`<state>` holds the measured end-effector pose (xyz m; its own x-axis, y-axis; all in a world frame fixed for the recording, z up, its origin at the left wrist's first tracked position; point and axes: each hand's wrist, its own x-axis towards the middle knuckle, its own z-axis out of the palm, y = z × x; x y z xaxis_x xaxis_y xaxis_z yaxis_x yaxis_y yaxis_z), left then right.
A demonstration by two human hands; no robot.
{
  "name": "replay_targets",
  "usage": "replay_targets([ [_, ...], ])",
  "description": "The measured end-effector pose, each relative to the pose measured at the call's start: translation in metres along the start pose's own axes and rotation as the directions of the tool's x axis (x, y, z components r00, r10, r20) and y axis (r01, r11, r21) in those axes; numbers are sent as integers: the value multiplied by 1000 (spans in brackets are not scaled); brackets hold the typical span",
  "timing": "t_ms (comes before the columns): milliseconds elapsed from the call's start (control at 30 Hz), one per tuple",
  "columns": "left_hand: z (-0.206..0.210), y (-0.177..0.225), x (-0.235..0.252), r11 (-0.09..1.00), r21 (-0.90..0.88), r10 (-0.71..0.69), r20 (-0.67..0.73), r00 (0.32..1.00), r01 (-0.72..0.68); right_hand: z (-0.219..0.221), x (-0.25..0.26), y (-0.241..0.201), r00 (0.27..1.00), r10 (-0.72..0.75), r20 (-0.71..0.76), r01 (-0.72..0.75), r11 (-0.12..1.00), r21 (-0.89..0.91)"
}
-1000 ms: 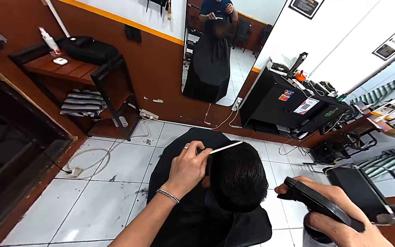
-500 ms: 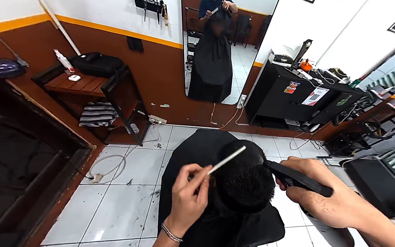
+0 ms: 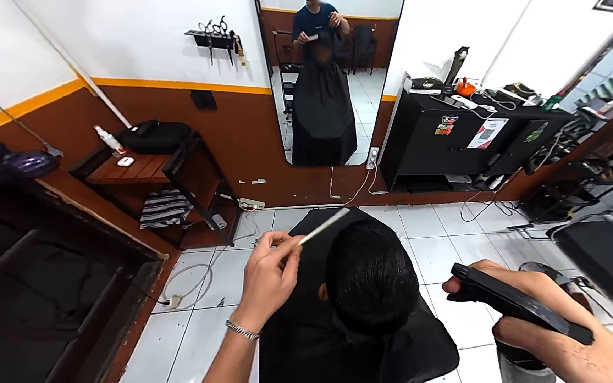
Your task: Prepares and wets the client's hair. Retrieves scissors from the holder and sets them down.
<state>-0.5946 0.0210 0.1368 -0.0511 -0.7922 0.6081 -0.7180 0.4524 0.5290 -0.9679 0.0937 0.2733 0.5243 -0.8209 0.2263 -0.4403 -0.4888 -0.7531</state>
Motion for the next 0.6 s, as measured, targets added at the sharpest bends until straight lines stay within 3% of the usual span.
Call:
replay_targets([
  [67,-15,28,15,950,-139,290,65,955,-279,-4,-11,4,999,-5,-32,7,999,45],
  [133,-19,48,29,882,-117,471,157,868,-457,-6,-17,7,999,-19,-43,22,998,66],
  [200,-14,55,43,840,12,527,220,821,-542,-7,-20,9,999,-35,-38,37,998,60],
  [267,-7,51,57,834,107,498,277,822,-542,-7,-18,12,999,-31,-31,32,998,51],
  [333,0,41,74,839,166,445,339,829,-518,-7,-10,16,1000,8,-12,-7,997,76],
  [400,7,33,89,871,222,299,467,832,-438,-8,3,16,994,105,40,-109,986,125],
  [433,9,32,96,894,276,146,564,813,-353,-9,11,15,984,160,75,-170,974,147],
  [500,14,32,109,864,466,-203,672,712,-193,-7,26,15,964,252,82,-262,954,148],
  [533,15,30,112,819,557,-328,651,685,-137,-4,31,16,955,291,56,-296,946,134],
  [600,4,22,109,800,600,-372,516,772,-16,-3,33,19,949,314,19,-315,943,110],
])
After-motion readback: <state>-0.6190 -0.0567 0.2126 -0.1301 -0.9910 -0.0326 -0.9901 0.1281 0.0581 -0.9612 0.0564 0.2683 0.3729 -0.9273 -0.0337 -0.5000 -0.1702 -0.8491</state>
